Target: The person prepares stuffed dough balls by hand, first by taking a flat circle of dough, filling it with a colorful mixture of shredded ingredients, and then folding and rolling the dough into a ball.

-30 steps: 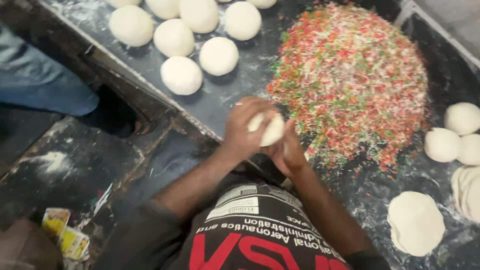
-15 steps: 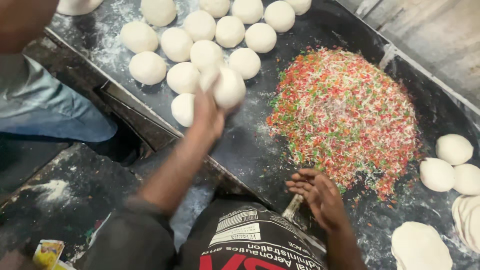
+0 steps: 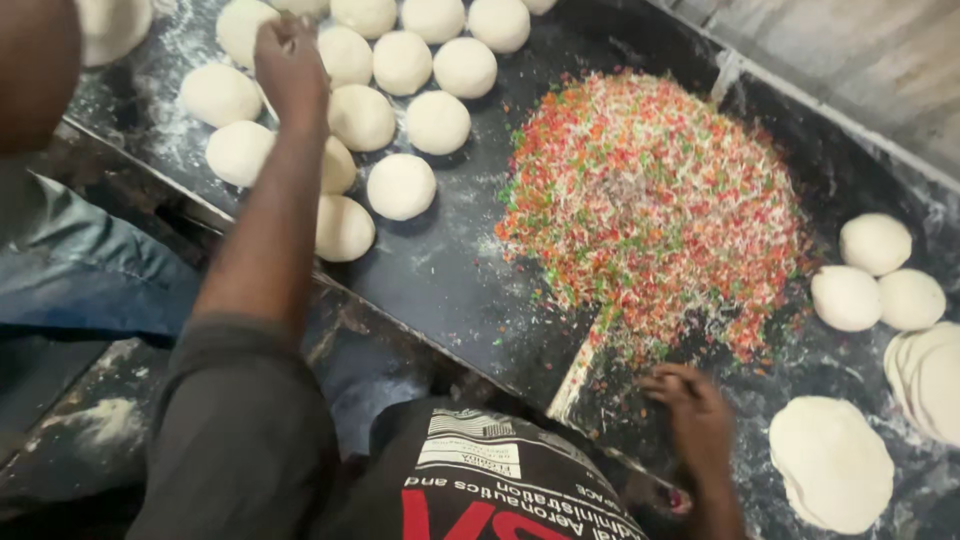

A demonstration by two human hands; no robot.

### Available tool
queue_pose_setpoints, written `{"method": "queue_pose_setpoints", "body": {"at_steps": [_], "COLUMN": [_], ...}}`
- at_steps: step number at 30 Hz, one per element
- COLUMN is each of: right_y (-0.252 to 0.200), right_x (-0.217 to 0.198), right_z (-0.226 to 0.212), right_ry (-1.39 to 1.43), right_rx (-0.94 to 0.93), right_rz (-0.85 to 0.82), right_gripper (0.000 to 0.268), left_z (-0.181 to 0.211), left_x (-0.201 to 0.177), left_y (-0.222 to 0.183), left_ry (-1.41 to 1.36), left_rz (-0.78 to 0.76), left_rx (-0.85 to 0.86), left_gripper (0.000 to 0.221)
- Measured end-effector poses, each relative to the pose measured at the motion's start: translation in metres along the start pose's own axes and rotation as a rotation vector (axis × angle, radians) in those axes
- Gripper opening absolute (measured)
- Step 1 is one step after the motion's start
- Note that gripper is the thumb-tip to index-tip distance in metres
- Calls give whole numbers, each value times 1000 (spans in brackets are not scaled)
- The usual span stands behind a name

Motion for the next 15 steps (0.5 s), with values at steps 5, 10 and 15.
{"method": "queue_pose_setpoints", "body": {"at_steps": [5, 10, 15], "right_y": [-14, -37, -31], "right_x": [-158, -226, -223], "right_z": [66, 135, 171], "right_ry": [-373, -1213, -1124], "right_rx": [-395, -222, -184], "right_rz": [569, 826, 759], "right_gripper": [10, 32, 34], "left_z": [57, 98, 136], "left_x": [-24, -28, -30], "left_y": [-130, -286, -335], "left_ry": [40, -119, -111], "left_rz": [-425, -1040, -1222], "left_rx": [177, 158, 210], "left_gripper": [29, 9, 13]}}
Point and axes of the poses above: each hand's wrist, its own y-axis towards the middle knuckle, its own x-axis out of the palm, z = x × y, the point moved 5 cm from there along y, towards the middle knuckle, and after that the axes turned 8 degrees about -y, right-handed, at the moved point
